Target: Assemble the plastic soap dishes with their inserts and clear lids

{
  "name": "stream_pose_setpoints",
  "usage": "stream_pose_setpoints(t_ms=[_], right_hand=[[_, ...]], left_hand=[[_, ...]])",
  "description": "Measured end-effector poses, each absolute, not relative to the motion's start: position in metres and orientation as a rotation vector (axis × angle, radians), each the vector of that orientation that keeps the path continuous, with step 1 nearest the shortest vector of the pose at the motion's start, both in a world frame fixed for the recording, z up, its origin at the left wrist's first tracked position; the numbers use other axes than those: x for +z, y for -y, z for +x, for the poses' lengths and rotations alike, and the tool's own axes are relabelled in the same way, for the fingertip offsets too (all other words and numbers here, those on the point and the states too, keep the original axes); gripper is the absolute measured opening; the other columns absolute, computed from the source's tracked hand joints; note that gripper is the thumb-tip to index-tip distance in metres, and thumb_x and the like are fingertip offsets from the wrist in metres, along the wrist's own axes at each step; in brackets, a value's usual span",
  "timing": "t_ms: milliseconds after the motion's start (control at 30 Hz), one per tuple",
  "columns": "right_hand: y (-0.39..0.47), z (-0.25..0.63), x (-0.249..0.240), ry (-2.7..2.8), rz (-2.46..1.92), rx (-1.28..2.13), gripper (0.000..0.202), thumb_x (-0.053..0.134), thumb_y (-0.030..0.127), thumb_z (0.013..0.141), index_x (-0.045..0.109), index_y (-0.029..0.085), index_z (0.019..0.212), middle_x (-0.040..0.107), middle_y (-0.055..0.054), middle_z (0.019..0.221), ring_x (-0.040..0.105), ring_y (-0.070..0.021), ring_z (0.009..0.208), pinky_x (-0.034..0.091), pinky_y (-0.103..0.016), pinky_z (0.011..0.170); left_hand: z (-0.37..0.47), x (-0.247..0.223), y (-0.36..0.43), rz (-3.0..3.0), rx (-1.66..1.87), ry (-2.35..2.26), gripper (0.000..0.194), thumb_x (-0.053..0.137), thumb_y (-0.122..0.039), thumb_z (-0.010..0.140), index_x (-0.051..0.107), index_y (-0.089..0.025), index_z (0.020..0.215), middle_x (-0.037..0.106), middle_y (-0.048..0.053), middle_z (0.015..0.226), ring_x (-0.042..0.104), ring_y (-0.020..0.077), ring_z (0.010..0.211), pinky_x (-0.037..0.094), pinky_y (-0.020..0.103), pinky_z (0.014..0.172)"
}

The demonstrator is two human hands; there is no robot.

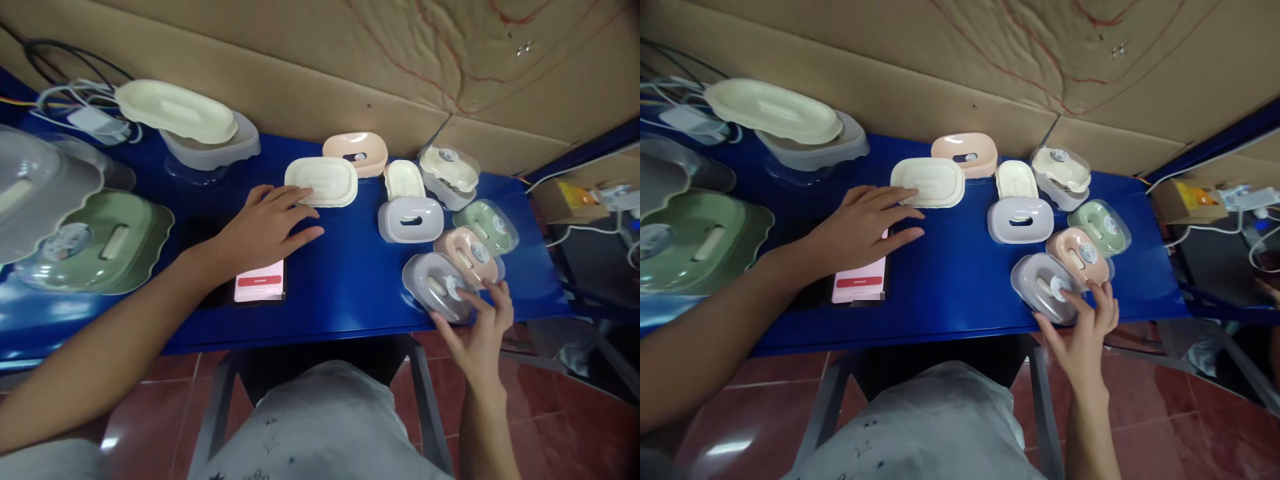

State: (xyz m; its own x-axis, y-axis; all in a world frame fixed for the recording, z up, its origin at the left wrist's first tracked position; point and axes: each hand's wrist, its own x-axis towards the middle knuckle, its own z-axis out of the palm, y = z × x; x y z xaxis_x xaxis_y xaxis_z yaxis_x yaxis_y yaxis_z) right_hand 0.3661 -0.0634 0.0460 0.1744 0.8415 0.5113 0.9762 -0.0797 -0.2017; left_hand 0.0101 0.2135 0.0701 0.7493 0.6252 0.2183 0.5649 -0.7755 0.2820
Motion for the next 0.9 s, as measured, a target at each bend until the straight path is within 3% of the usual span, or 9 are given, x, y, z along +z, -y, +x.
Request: stream_pose_setpoints(t_ms=[133, 433, 633, 733, 800, 900], right_hand=[[0.057, 0.385, 0.041, 1.623, -2.056, -0.345, 0.063, 0.076, 0.064, 0.093, 0.061, 0.021, 0.136, 0.047, -0.024, 0.165, 0.038, -0.0484, 0.160, 0.029, -0.078, 0.123], [0.034, 0.432, 0.040, 1.547, -2.111, -0.422, 0.064, 0.068, 0.062, 0.099, 0.065, 0.021, 0.148, 0.042, -0.024, 0.170, 0.040, -0.0431, 0.160, 0.037, -0.068, 0.124], [0.032, 0.455, 0.037, 1.527, -2.196, -0.473, 0.064, 0.060, 0.061, 0.103, 0.061, 0.025, 0.156, 0.039, -0.023, 0.173, 0.040, -0.0469, 0.159, 0.037, -0.075, 0.122], [0.037, 0.463, 0.037, 1.493, -2.226, -0.426, 0.065, 0.059, 0.055, 0.104, 0.052, 0.031, 0.164, 0.028, -0.021, 0.179, 0.030, -0.0504, 0.164, 0.033, -0.079, 0.122], [0.039, 0.459, 0.041, 1.463, -2.188, -0.404, 0.066, 0.059, 0.047, 0.104, 0.046, 0.034, 0.168, 0.021, -0.020, 0.181, 0.024, -0.0495, 0.166, 0.032, -0.076, 0.125], [0.032, 0.434, 0.050, 1.496, -2.023, -0.417, 0.062, 0.056, 0.038, 0.106, 0.046, 0.035, 0.167, 0.029, -0.019, 0.178, 0.030, -0.0450, 0.165, 0.033, -0.070, 0.128]], left_hand=[[0.005, 0.065, -0.219, 2.743, 0.348, -0.949, 0.048, 0.044, -0.055, 0.111, 0.076, -0.024, 0.130, 0.062, 0.011, 0.157, 0.057, 0.0357, 0.147, 0.031, 0.064, 0.127], [0.001, 0.062, -0.223, 2.739, 0.296, -0.855, 0.057, 0.045, -0.060, 0.109, 0.072, -0.021, 0.139, 0.061, 0.012, 0.155, 0.054, 0.0368, 0.148, 0.043, 0.058, 0.123], [0.001, 0.062, -0.222, 2.730, 0.284, -0.849, 0.058, 0.044, -0.059, 0.109, 0.071, -0.020, 0.142, 0.060, 0.013, 0.156, 0.057, 0.0384, 0.144, 0.046, 0.061, 0.120], [0.001, 0.061, -0.222, 2.730, 0.272, -0.848, 0.060, 0.042, -0.060, 0.110, 0.071, -0.018, 0.142, 0.060, 0.015, 0.156, 0.058, 0.0385, 0.144, 0.045, 0.062, 0.122], [0.002, 0.061, -0.221, 2.720, 0.276, -0.836, 0.062, 0.042, -0.060, 0.110, 0.071, -0.016, 0.142, 0.060, 0.017, 0.154, 0.058, 0.0388, 0.143, 0.045, 0.061, 0.123], [0.003, 0.061, -0.221, 2.690, 0.300, -0.813, 0.063, 0.043, -0.060, 0.109, 0.072, -0.013, 0.139, 0.060, 0.019, 0.152, 0.059, 0.0386, 0.140, 0.046, 0.059, 0.124]])
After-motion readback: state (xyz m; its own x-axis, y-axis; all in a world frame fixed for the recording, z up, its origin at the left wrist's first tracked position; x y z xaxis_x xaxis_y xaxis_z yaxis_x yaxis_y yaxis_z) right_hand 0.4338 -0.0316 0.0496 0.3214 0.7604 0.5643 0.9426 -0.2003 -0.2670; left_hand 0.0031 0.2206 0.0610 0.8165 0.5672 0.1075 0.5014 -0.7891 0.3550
